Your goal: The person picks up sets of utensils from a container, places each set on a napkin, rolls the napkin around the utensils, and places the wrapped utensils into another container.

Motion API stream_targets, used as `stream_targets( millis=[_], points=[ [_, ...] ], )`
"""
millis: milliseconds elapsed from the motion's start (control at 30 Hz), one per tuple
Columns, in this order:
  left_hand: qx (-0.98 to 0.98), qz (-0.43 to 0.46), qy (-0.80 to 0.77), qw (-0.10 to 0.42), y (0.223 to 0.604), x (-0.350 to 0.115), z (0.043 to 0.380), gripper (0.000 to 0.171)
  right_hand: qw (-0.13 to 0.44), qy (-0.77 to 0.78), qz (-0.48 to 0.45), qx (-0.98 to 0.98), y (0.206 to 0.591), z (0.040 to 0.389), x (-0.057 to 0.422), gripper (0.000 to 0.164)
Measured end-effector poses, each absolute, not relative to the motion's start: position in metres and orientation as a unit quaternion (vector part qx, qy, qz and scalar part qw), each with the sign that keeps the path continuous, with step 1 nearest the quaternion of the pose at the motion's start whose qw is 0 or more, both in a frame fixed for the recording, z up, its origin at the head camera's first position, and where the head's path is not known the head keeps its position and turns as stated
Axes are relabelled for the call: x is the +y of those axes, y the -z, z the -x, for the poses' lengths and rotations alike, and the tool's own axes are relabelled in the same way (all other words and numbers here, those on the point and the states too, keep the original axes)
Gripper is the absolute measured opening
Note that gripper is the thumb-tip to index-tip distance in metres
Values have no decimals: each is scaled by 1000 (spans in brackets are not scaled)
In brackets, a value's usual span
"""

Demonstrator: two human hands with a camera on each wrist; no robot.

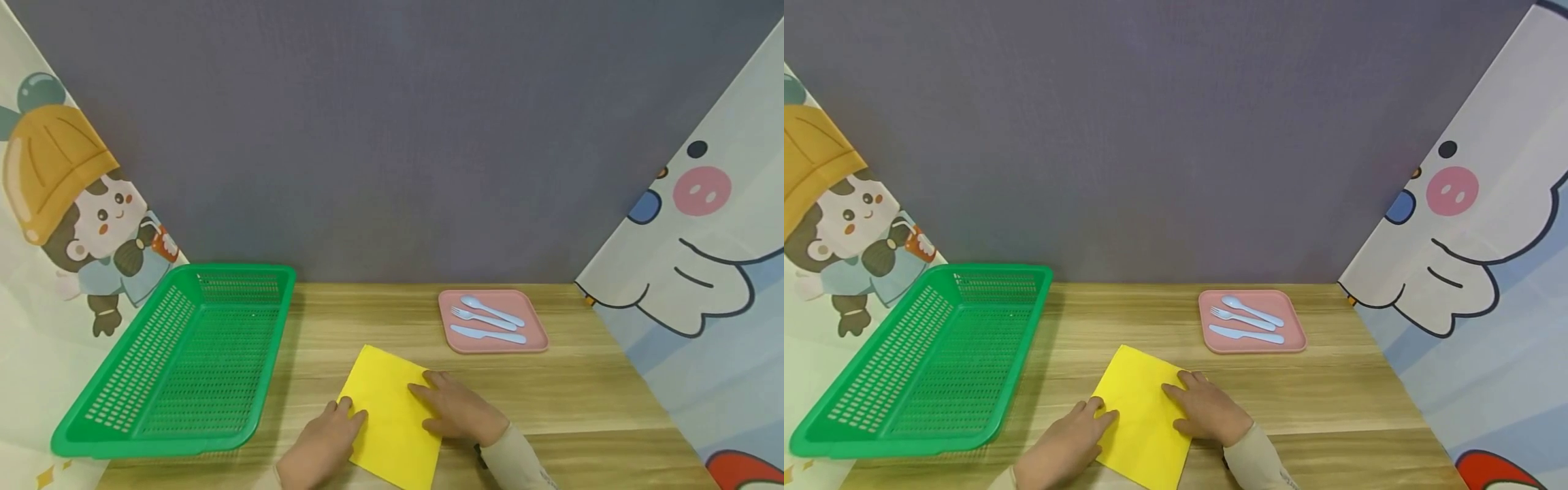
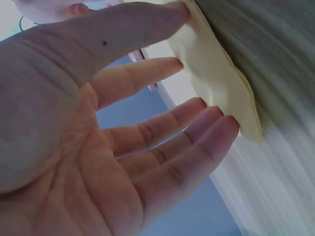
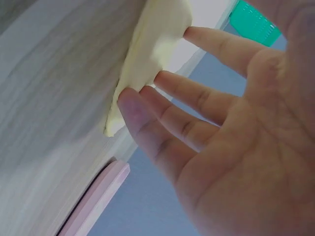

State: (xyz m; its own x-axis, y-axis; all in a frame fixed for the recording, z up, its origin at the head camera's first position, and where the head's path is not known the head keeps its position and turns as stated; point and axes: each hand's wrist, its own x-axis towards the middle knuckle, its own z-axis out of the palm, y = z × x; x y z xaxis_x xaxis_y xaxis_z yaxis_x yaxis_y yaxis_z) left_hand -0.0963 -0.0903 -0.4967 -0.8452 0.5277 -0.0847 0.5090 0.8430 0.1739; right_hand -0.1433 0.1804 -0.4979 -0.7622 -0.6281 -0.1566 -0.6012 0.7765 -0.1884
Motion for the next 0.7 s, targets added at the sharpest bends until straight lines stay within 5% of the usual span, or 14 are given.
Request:
stream_targets(
  millis=[500, 700],
  points=[
    [962, -255, -86, 53, 494, -89, 108, 37, 97, 66, 296, 948, 500, 136, 175, 66],
    [957, -238, -134, 97, 493, -89, 110, 64, 77, 68, 298, 949, 501, 132, 175, 66]
  ],
)
